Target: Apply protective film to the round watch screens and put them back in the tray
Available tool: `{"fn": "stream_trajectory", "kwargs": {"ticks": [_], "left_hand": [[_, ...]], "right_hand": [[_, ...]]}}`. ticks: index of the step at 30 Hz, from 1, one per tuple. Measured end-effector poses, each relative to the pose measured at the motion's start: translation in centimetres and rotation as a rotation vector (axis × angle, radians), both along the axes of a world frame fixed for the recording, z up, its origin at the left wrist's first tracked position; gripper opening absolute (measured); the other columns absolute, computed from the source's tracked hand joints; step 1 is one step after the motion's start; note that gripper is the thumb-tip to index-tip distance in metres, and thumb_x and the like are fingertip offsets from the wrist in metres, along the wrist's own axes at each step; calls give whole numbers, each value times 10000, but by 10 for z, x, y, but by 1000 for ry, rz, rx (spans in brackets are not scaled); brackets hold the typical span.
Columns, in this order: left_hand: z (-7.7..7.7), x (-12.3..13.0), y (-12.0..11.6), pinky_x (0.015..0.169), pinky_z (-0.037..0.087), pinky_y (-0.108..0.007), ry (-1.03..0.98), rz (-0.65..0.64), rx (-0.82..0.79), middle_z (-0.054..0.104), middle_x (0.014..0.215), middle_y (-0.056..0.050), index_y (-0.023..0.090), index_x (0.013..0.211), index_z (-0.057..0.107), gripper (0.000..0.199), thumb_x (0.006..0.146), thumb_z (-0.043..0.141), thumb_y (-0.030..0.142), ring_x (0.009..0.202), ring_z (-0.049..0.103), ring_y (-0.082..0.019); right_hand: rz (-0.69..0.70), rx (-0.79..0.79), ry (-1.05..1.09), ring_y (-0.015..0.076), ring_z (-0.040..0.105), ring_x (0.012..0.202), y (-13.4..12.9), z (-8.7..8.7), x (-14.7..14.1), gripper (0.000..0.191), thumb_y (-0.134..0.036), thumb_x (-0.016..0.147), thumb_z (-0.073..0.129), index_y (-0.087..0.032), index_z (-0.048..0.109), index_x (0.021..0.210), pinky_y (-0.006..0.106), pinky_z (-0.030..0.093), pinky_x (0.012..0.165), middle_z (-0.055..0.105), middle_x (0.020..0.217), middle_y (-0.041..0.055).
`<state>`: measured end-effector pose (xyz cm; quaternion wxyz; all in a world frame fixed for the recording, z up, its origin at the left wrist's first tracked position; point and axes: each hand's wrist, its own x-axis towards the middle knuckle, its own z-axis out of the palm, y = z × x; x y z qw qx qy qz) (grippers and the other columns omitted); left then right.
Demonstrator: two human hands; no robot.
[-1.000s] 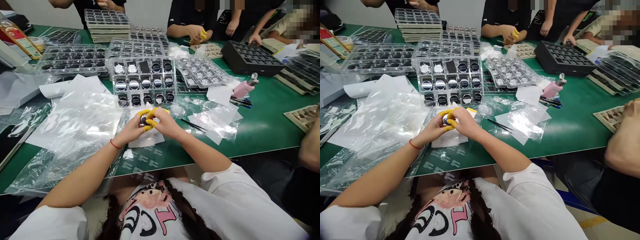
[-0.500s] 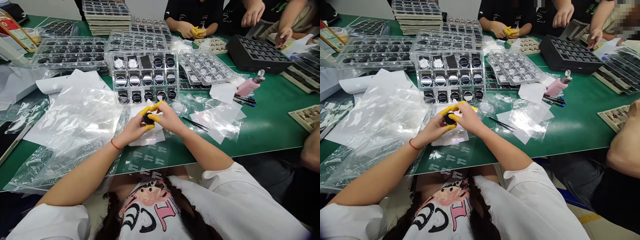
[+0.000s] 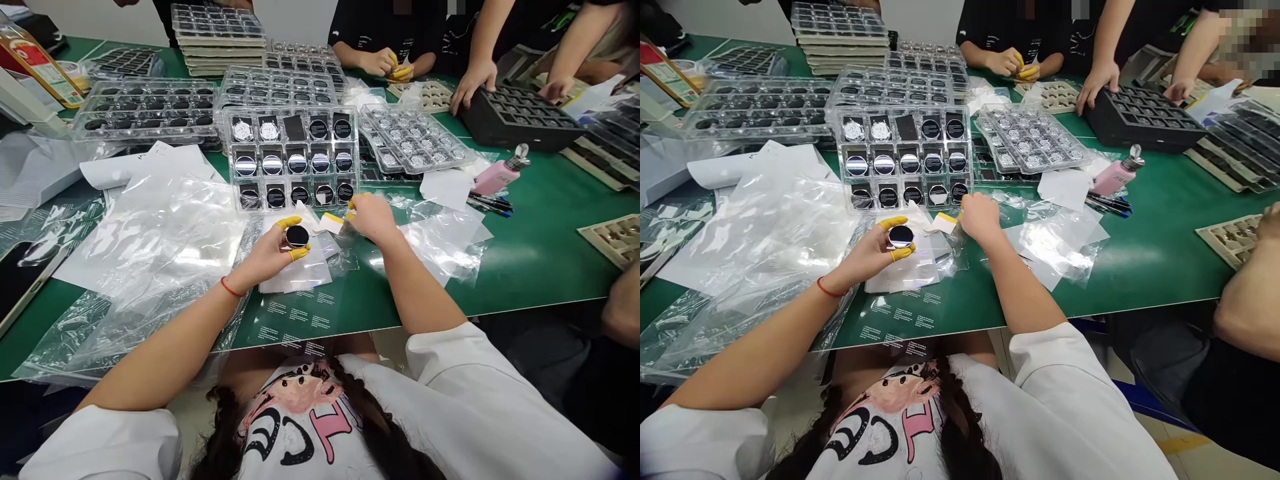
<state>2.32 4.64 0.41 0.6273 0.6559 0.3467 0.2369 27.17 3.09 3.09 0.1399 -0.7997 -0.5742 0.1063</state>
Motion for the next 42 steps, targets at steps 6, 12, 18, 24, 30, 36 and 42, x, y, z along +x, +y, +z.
{"fn": "stream_trajectory", "kwargs": {"ticks": [6, 12, 18, 24, 30, 36, 42], "left_hand": [[0, 0, -3, 794, 565, -346, -36, -96, 38, 691, 964, -36, 208, 1255, 453, 570, 771, 748, 256, 903, 709, -192], [2, -1, -1, 787, 554, -345, -32, 14, 96, 687, 915, -29, 188, 1223, 453, 585, 740, 768, 283, 862, 693, -189], [4, -1, -3, 881, 524, -376, 41, 82, 345, 657, 1089, -74, 166, 1047, 575, 401, 707, 760, 271, 1013, 641, -230], [-2, 3, -3, 737, 554, -329, -128, 101, 65, 677, 934, -32, 200, 1245, 465, 662, 699, 806, 356, 793, 677, -174], [-1, -2, 0, 808, 540, -330, 5, 143, 402, 667, 1031, -54, 168, 1001, 579, 378, 691, 774, 260, 911, 651, -193], [3, 5, -7, 668, 529, -265, -75, 98, 115, 662, 819, 9, 178, 1077, 512, 543, 666, 830, 336, 750, 654, -150], [11, 4, -11, 810, 578, -317, -156, 192, 11, 688, 839, 14, 221, 1178, 457, 594, 706, 808, 303, 847, 720, -170]], "right_hand": [[362, 76, 108, 188, 563, 859, 14, -28, -51, 184, -146, 854, 566, -169, 632, 1025, 344, 449, 798, 649, 1030, 89], [501, 430, 379, 181, 567, 874, -10, -12, -56, 84, -272, 882, 626, -190, 641, 871, 347, 459, 806, 658, 936, 57], [771, 776, 141, 189, 514, 852, -22, -26, -83, 180, -315, 948, 561, -232, 713, 900, 376, 405, 799, 675, 895, 48], [612, 789, 152, 190, 515, 863, -15, -30, -73, 179, -339, 949, 559, -233, 699, 917, 381, 392, 798, 659, 909, 44], [718, 865, -8, 193, 475, 843, -20, -39, -87, 236, -319, 982, 485, -236, 701, 932, 364, 356, 765, 635, 846, 47], [527, 794, -24, 219, 502, 864, -5, -37, -80, 266, -353, 981, 441, -213, 655, 913, 402, 371, 799, 650, 904, 76], [333, 618, 137, 278, 511, 991, -3, -28, -53, 223, -374, 937, 479, -221, 635, 979, 485, 395, 924, 649, 984, 106]]}}
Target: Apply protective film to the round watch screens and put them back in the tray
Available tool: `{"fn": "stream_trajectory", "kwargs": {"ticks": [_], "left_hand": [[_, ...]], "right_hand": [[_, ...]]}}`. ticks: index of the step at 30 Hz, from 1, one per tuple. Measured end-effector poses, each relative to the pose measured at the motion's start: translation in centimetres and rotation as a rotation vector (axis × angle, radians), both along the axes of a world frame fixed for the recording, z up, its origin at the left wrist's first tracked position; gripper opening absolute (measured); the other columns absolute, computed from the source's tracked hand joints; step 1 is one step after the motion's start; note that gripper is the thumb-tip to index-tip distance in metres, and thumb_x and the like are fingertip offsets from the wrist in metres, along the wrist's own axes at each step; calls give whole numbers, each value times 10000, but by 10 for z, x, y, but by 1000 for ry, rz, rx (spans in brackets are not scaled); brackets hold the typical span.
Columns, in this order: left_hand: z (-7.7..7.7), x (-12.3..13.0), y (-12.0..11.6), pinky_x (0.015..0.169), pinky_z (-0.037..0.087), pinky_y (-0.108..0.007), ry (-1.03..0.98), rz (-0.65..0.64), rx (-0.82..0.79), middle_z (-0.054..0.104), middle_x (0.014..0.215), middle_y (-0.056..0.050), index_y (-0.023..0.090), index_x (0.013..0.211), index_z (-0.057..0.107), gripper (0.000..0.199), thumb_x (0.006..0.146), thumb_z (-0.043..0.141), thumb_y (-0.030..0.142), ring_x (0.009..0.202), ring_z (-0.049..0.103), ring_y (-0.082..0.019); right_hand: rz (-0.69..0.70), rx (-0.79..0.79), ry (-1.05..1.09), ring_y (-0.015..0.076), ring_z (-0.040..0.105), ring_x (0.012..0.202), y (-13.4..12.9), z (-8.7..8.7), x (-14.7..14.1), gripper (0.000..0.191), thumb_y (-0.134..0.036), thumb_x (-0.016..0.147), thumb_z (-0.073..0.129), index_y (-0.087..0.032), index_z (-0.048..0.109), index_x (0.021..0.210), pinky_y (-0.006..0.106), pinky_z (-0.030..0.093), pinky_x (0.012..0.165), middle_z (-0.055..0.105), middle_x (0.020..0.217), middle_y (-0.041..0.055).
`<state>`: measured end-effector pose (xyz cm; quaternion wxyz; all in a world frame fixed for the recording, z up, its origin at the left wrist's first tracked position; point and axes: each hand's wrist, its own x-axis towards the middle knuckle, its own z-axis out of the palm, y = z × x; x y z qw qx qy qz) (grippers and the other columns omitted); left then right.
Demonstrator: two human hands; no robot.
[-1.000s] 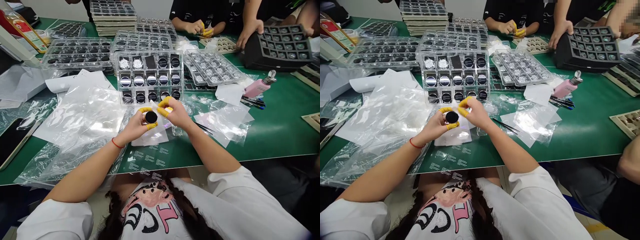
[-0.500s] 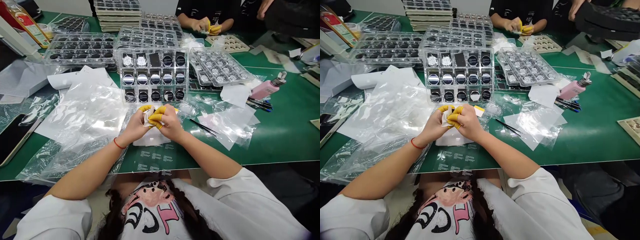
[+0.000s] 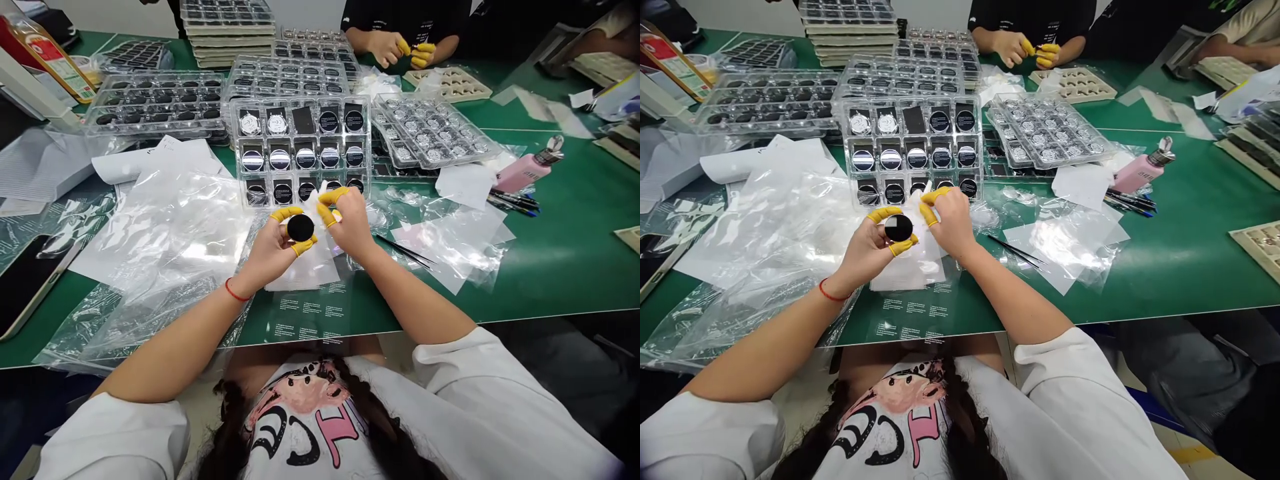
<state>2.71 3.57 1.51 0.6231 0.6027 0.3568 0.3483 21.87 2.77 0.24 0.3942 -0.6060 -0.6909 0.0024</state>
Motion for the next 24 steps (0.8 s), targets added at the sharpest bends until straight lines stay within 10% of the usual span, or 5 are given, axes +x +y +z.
{"fn": "stream_trajectory", "kwargs": {"ticks": [12, 24], "left_hand": [[-6, -5, 3, 957, 573, -358, -51, 70, 237, 680, 1016, -26, 246, 1208, 388, 608, 757, 777, 366, 1015, 714, -181], [13, -11, 24, 631, 527, -242, 36, 146, -106, 623, 780, 52, 199, 1157, 455, 620, 637, 794, 178, 650, 612, -83]], "right_hand": [[206, -379, 290, 234, 604, 995, -20, 21, -11, 301, -288, 891, 531, -191, 607, 1166, 462, 431, 975, 691, 970, 59], [278, -333, 209, 242, 619, 1027, -23, 25, -9, 282, -376, 888, 604, -228, 629, 1126, 461, 406, 998, 718, 963, 46]]}}
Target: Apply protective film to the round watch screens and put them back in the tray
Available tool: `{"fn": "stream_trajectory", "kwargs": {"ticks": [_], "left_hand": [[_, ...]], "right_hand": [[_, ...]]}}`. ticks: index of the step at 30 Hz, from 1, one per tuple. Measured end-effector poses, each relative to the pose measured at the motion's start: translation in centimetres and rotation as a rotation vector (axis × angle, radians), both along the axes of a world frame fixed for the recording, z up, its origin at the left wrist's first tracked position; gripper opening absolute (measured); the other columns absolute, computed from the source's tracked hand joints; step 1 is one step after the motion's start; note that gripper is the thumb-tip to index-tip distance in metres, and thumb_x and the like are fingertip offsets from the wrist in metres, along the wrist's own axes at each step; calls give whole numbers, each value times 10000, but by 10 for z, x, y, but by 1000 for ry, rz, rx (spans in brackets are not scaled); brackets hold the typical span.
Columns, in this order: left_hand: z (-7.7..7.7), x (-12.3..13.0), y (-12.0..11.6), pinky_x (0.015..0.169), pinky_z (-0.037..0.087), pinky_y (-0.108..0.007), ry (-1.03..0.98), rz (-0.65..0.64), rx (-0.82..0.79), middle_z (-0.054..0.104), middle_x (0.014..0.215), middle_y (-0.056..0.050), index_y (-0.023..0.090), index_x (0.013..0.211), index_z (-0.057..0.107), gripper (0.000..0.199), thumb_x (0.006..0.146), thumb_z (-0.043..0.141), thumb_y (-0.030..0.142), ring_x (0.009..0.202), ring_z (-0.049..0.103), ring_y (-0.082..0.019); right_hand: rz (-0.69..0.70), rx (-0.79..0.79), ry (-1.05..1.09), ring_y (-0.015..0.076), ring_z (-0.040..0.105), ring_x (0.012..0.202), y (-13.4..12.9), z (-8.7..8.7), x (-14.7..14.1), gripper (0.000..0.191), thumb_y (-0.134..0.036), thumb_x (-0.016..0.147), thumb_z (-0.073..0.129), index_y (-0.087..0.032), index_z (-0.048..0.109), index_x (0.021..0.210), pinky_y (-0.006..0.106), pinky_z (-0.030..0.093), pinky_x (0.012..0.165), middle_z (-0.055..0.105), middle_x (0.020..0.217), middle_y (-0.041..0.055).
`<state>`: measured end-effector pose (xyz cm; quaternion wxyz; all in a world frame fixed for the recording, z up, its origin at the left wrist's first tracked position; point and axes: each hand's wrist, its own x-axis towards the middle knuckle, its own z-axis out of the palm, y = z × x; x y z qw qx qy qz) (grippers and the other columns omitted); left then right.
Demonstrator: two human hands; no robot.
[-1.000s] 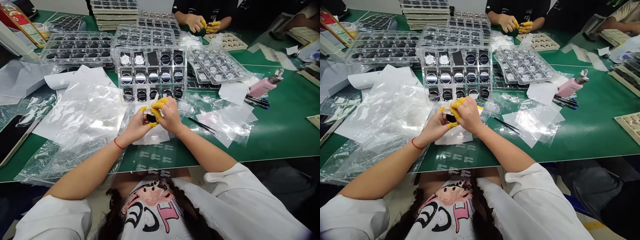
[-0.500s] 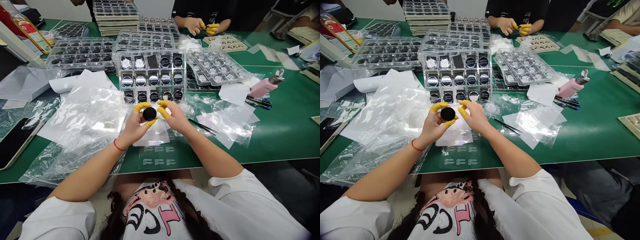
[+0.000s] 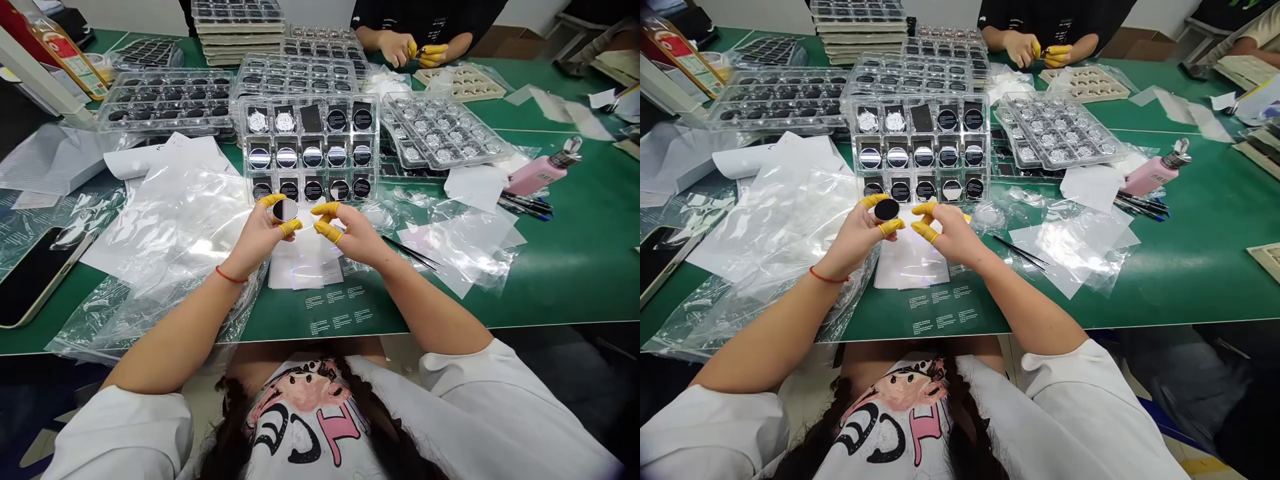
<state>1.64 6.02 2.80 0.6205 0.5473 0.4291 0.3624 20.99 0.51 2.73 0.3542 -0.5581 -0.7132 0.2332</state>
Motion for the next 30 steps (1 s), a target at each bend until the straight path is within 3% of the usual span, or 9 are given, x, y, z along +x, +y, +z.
{"fn": "stream_trajectory", "kwargs": {"ticks": [4, 9, 16, 23, 27, 30], "left_hand": [[-2, -3, 2, 631, 502, -233, -92, -85, -122, 653, 784, 35, 186, 1118, 487, 565, 660, 810, 252, 632, 602, -70], [-2, -5, 4, 559, 441, -209, -79, -263, -199, 600, 675, 45, 158, 968, 582, 466, 619, 864, 283, 548, 518, -41], [1, -3, 2, 535, 411, -206, -59, -192, -119, 584, 686, 51, 167, 1031, 556, 545, 612, 876, 306, 556, 509, -47], [-4, -2, 4, 590, 466, -248, 0, -116, -57, 608, 757, 28, 168, 1110, 497, 590, 630, 832, 239, 604, 574, -87], [-14, 0, 5, 595, 494, -264, 91, -51, 86, 602, 807, 21, 195, 1181, 444, 601, 679, 775, 180, 619, 592, -105], [-22, 2, 1, 612, 505, -265, 78, -98, 193, 614, 826, 18, 231, 1198, 449, 568, 722, 759, 212, 671, 629, -124]], "right_hand": [[107, 88, -65, 231, 624, 1023, -1, 3, 0, 292, -315, 874, 638, -245, 590, 1154, 466, 362, 1050, 725, 954, 21], [92, 138, -75, 221, 624, 948, -2, 3, -1, 207, -281, 870, 646, -238, 600, 1067, 447, 387, 1009, 724, 912, 16], [59, 82, -12, 208, 644, 901, -3, 5, -4, 127, -254, 822, 684, -226, 608, 920, 432, 430, 955, 716, 892, 14], [59, 4, 82, 199, 630, 874, -4, 2, -6, 145, -368, 866, 636, -224, 624, 877, 403, 486, 863, 702, 909, 30], [67, 34, 133, 225, 611, 1043, -5, 8, -3, 212, -434, 879, 629, -229, 617, 826, 447, 468, 970, 692, 1033, 54], [16, 45, 238, 225, 592, 1139, -6, 16, 4, 264, -490, 869, 639, -232, 609, 824, 464, 424, 1056, 667, 1133, 56]]}}
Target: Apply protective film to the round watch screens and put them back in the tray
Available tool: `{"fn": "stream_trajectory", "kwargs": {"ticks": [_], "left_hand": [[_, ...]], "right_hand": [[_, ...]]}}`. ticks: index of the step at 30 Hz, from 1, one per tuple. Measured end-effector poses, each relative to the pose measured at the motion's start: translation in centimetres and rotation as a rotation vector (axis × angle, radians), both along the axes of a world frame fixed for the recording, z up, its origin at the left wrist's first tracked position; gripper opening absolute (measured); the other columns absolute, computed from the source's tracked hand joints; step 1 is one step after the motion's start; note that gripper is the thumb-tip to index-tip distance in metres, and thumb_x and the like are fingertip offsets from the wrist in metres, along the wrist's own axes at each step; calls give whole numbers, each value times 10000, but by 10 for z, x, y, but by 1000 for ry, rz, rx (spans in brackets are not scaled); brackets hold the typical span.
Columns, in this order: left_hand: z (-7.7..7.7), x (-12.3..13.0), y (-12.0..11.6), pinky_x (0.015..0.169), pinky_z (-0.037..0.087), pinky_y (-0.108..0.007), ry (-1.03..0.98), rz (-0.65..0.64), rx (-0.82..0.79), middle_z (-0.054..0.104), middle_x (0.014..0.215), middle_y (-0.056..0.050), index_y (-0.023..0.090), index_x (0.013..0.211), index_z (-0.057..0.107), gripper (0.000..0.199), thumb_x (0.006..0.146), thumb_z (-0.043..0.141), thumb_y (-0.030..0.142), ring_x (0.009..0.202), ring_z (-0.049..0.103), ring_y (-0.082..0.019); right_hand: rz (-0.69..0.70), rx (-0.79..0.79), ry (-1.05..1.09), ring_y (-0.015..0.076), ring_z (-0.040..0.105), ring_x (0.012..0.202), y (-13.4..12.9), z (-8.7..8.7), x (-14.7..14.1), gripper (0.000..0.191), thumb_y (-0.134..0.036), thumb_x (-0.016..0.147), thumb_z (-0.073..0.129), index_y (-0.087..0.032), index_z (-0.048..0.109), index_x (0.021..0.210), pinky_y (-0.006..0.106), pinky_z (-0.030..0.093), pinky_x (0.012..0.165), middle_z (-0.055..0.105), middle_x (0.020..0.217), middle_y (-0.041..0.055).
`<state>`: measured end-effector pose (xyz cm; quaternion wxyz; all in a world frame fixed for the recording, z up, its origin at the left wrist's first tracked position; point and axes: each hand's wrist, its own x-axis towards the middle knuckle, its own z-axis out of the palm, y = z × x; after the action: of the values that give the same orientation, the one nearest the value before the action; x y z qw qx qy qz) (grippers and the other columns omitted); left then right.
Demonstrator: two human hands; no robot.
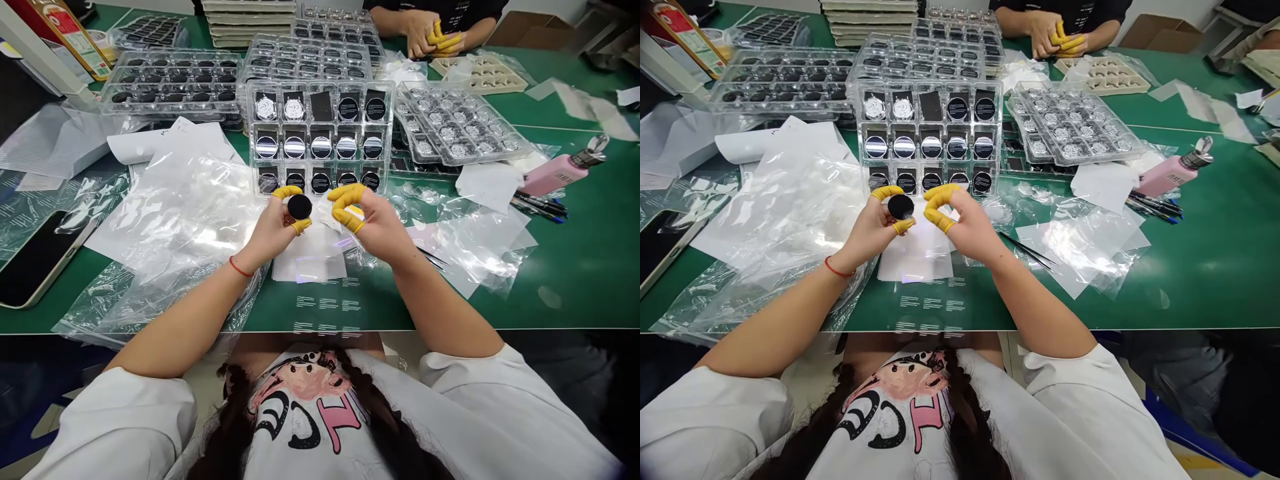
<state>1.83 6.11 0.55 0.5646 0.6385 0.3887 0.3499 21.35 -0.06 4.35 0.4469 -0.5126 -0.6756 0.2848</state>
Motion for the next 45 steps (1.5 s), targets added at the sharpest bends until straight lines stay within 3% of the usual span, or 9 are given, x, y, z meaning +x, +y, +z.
{"fn": "stream_trajectory", "kwargs": {"ticks": [5, 13, 23, 32, 40, 45], "left_hand": [[-4, 3, -11, 754, 557, -311, -64, -225, 6, 682, 958, -24, 258, 1227, 474, 549, 759, 759, 255, 937, 715, -202], [-12, 4, -10, 833, 586, -318, -118, -368, 42, 736, 980, -25, 244, 1275, 462, 580, 783, 768, 239, 921, 750, -188], [-13, 6, -10, 760, 578, -289, -153, -378, 71, 743, 919, -19, 229, 1236, 444, 552, 787, 765, 240, 900, 759, -191], [-13, 5, -11, 802, 587, -293, -186, -372, 40, 730, 921, -14, 230, 1237, 445, 566, 781, 778, 247, 906, 752, -176], [-9, 6, -12, 727, 591, -303, -156, -339, 56, 711, 905, -6, 244, 1219, 470, 552, 769, 787, 287, 829, 739, -170], [-11, 5, -11, 764, 597, -311, -154, -353, 71, 729, 924, -10, 248, 1230, 448, 560, 779, 777, 290, 898, 751, -188]], "right_hand": [[-41, -170, 184, 216, 603, 1112, 2, 3, 6, 292, -476, 821, 690, -204, 602, 760, 452, 430, 1044, 663, 1136, 53], [5, -395, 282, 167, 595, 903, 2, -4, -3, 203, -385, 793, 698, -192, 644, 758, 380, 459, 911, 679, 930, 28], [-44, -360, 264, 158, 583, 864, 2, -7, -3, 211, -406, 792, 699, -199, 657, 796, 344, 449, 863, 667, 896, 12], [-64, -322, 223, 162, 590, 873, 1, -8, -4, 220, -411, 797, 692, -195, 655, 815, 366, 451, 883, 674, 906, 15], [-87, -294, 204, 168, 606, 879, 0, -7, -7, 190, -382, 798, 681, -194, 649, 797, 379, 448, 901, 678, 897, 14], [-92, -254, 169, 174, 615, 893, 0, -6, -8, 197, -392, 809, 680, -199, 648, 791, 384, 448, 910, 688, 905, 15]]}}
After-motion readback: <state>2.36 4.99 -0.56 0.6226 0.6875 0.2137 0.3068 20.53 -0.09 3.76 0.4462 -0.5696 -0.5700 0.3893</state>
